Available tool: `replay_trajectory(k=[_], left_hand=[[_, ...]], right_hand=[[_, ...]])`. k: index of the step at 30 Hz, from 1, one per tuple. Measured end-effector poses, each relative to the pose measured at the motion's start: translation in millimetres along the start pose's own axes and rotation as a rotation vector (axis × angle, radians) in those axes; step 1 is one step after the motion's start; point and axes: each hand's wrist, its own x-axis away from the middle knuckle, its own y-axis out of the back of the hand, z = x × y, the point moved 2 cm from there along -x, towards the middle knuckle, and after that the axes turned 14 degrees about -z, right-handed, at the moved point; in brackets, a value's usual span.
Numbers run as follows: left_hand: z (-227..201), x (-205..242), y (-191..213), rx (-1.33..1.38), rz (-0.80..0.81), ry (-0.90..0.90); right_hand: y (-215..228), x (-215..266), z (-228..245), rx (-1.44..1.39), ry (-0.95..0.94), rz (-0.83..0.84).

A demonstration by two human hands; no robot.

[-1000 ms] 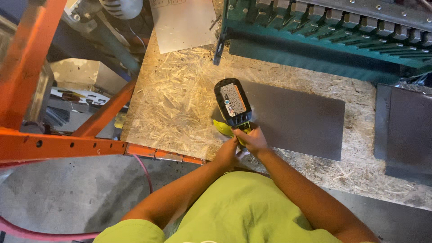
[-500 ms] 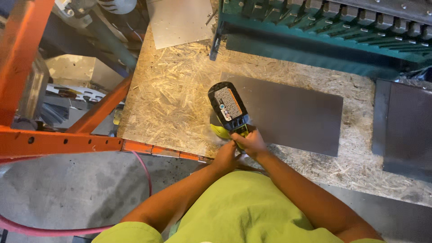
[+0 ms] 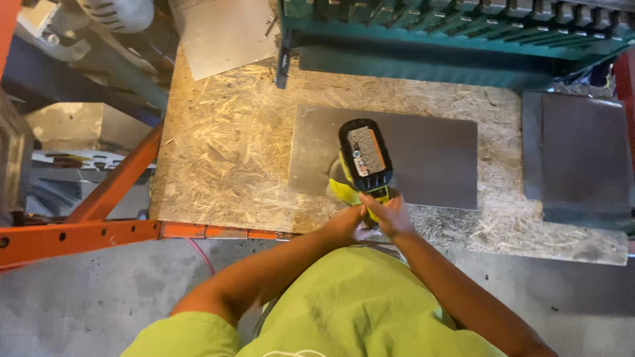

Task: The person uses a handheld electric sander to smooth a rectangular metal sheet on a workbench. They move the sander across the surface in overlapping passes while holding the sheet steady with the other hand.

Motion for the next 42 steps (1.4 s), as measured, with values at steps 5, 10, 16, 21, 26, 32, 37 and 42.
replay_trajectory(k=[5,10,16,21,26,32,37,42], left_hand=[[-36.2,-28.0,-4.6,0.076,0.105,-0.273],[-44.2,-49.0,-38.2,-0.243,0.292,-0.069],[-19.4,-64.0,-84.8,-0.156,0.334,-0.049],[27.8,-61.0,-124.7,-0.026,0.318,0.109],[27.2,-66.4,-126.5,-0.179,0.206,0.190],[-18.2,-63.3,-76.1,-0.037,0.147,0.171],[-33.6,-57.3,-62.8,0.053,0.088,0.204],[-31.8,-46.8,-61.4,0.091,0.051,0.218]], right_hand=[[36.8,3.6,10.0,-0.021,-0.039,-0.084],[64.5,4.0,-7.9,-0.121,-0.021,-0.269],[90.5,21.3,31.7,-0.060,-0.027,-0.429],[86.0,7.4,36.7,-0.212,-0.055,-0.524],[88.5,4.1,24.8,-0.054,-0.119,-0.448],[85.9,24.1,69.2,0.289,-0.342,-0.524],[99.1,-8.9,99.6,0.266,-0.142,-0.681],[59.6,-40.6,180.4,0.370,0.006,-0.248]])
